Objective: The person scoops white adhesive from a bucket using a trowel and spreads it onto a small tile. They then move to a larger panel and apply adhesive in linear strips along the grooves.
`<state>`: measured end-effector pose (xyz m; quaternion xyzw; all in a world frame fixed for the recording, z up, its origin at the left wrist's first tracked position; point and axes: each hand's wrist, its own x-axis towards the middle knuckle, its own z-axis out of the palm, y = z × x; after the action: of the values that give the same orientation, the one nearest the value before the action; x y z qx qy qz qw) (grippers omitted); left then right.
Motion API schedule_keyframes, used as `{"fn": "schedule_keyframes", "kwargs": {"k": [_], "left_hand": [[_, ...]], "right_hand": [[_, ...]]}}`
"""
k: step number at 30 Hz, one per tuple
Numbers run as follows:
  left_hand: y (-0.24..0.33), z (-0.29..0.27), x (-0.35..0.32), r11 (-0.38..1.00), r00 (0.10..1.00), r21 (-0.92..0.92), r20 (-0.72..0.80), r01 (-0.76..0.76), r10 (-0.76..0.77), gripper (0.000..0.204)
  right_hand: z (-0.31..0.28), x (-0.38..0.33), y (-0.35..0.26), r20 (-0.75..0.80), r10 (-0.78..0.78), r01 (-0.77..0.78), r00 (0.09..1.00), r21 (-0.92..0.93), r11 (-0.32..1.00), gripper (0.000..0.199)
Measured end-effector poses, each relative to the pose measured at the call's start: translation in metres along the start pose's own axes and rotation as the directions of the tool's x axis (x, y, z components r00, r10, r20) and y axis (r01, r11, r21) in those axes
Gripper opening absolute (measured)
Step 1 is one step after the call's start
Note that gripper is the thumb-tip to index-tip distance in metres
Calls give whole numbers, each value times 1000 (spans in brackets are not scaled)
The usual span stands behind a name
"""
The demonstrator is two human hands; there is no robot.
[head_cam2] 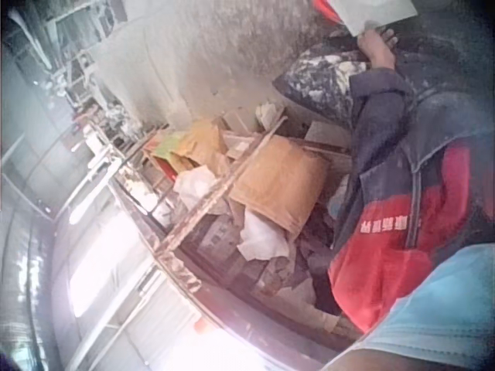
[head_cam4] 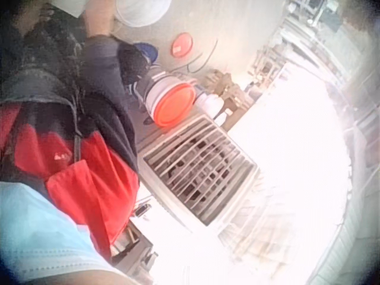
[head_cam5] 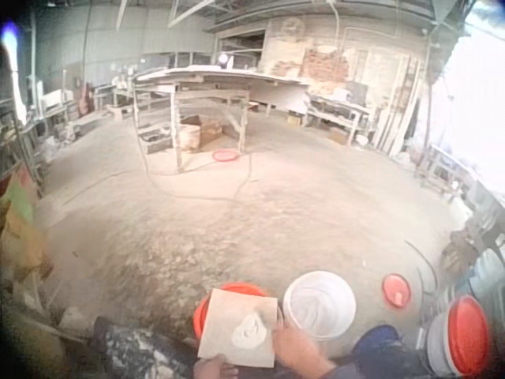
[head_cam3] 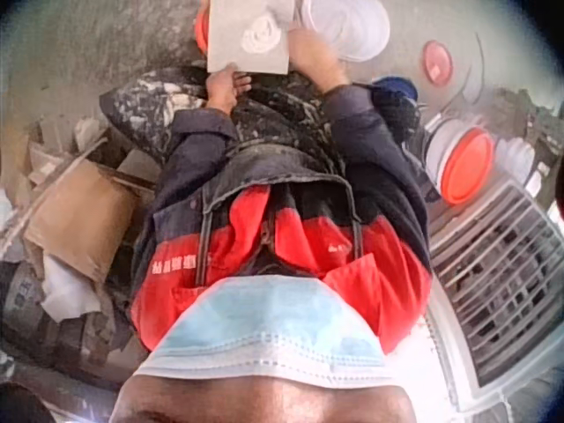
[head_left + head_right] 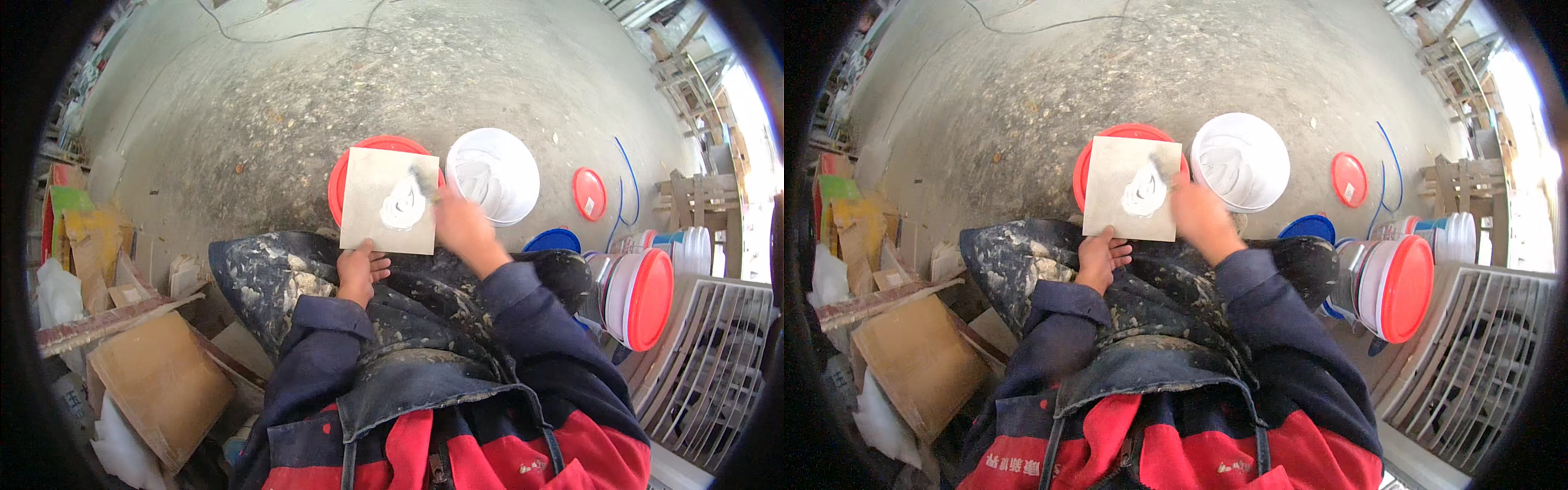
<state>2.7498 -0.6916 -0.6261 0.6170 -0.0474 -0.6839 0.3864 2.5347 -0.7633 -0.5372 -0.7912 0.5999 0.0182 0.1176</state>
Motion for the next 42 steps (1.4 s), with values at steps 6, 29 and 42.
{"fn": "schedule_keyframes", "kwargs": {"k": [6, 29, 42], "left_hand": [[2, -6, -5, 1000, 1000, 22, -7, 17, -17, 36], [-5, -17, 3, 1000, 1000, 8, -6, 20, -20, 38], [-8, -7, -1, 1000, 998, -4, 60, -12, 13, 38]], "right_hand": [[-27, -16, 16, 170, 9, -44, 985, 206, 978, 25], [-7, -18, -52, 127, -159, 154, 979, 53, 987, 27], [-25, -10, 26, 107, -36, 12, 994, 219, 976, 25]]}}
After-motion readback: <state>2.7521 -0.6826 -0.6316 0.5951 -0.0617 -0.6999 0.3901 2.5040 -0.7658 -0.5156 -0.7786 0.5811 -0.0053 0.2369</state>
